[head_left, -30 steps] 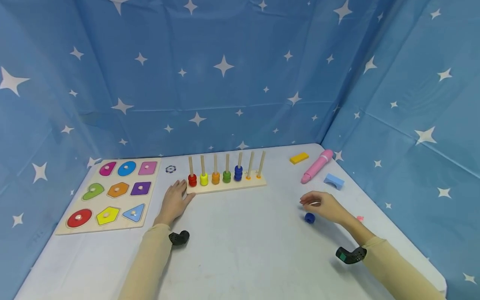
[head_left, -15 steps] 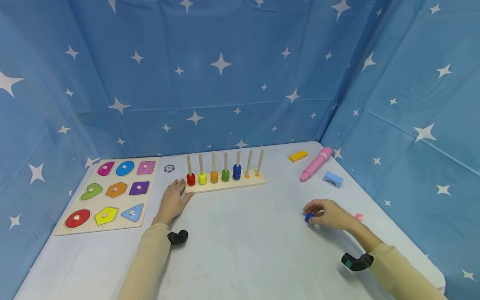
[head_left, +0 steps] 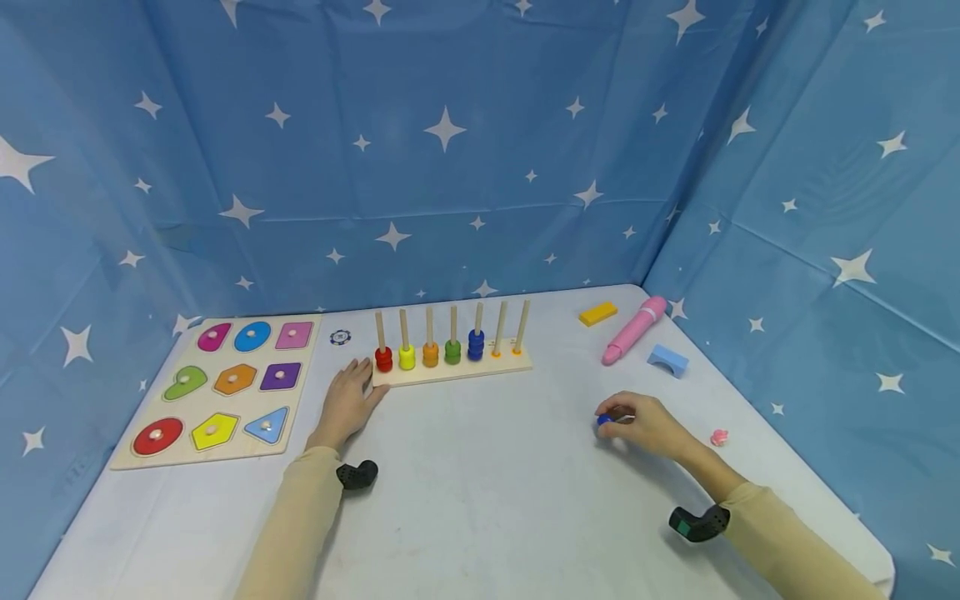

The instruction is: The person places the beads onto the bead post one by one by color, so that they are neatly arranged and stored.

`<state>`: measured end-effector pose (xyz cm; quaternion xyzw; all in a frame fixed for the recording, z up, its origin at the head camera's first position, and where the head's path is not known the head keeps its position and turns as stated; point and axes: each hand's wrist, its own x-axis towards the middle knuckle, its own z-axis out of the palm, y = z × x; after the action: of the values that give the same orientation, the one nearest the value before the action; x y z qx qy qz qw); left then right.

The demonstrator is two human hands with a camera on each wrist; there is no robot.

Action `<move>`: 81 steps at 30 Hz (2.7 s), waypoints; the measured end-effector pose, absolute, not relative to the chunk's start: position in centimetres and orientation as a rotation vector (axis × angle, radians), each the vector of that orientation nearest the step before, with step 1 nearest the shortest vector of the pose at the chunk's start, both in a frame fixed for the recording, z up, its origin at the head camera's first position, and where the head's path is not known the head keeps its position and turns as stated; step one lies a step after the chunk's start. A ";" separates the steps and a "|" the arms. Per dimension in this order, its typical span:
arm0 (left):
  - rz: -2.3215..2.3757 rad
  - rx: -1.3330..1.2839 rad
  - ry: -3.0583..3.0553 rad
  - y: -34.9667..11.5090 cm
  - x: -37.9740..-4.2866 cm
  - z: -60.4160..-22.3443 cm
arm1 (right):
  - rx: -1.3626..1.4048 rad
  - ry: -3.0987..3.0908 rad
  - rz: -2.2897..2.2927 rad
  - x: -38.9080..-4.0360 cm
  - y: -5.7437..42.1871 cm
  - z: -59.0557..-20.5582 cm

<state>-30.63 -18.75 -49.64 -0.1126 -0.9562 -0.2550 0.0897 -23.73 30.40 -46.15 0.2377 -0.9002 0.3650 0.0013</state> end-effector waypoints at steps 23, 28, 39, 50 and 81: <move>-0.746 -0.333 -2.836 -19.2 -30.7 -50.2 | 0.570 -2.469 1.278 -32.4 20.1 -40.7; -0.726 -0.343 -2.845 -19.1 -30.9 -50.3 | 0.625 -2.446 1.240 -34.4 16.9 -39.0; -0.733 -0.332 -2.846 -18.8 -31.0 -50.2 | 0.776 -2.463 1.176 -36.8 12.0 -37.5; -0.740 -0.327 -2.836 -18.7 -30.9 -50.1 | 0.797 -2.477 1.136 -37.7 11.2 -37.5; -0.730 -0.315 -2.866 -19.7 -31.2 -50.4 | 0.500 -2.436 1.239 -36.4 20.0 -41.4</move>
<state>-31.17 -19.75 -50.42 -0.1057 -0.9602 -0.2445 0.0838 -36.38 19.96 -41.44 0.1768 -0.8624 0.4387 0.1805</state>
